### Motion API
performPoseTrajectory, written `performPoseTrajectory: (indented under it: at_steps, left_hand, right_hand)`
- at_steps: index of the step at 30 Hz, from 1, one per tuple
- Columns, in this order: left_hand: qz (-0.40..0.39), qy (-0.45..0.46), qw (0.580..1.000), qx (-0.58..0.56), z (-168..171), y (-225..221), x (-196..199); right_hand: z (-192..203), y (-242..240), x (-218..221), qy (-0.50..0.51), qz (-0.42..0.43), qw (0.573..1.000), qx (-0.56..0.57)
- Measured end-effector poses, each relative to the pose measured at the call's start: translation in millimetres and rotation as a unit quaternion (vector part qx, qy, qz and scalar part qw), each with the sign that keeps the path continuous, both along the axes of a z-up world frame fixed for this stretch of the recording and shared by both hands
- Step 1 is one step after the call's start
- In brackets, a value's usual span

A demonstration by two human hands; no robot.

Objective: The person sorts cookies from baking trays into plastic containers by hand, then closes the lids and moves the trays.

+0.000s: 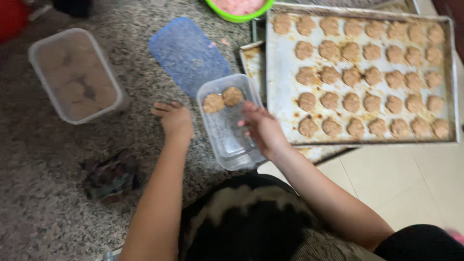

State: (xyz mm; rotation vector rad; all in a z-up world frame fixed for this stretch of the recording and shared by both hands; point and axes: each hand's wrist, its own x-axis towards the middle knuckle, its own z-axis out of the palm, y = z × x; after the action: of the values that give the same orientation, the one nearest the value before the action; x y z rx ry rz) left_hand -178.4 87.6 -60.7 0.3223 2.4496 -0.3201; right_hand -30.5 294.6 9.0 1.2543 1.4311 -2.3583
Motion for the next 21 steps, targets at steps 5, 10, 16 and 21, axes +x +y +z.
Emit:
performPoseTrajectory:
  at_steps: [5, 10, 16, 21]
  left_hand:
    - [-0.041, 0.008, 0.999, -0.019, 11, -3, 4]
    - [0.015, 0.006, 1.0, 0.006, 12, -7, 8]
    - [0.053, -0.007, 0.998, 0.026, 15, -6, 6]
    - [0.061, -0.012, 0.998, 0.018, 19, -2, 6]
  right_hand:
    - [41, 51, 49, 0.192, 0.06, 0.715, 0.669]
    - [28, 109, 91, -0.067, 0.224, 0.668, 0.706]
    - [-1, 130, 112, -0.096, 0.296, 0.62, 0.72]
    - [-1, 139, 109, -0.147, 0.324, 0.64, 0.681]
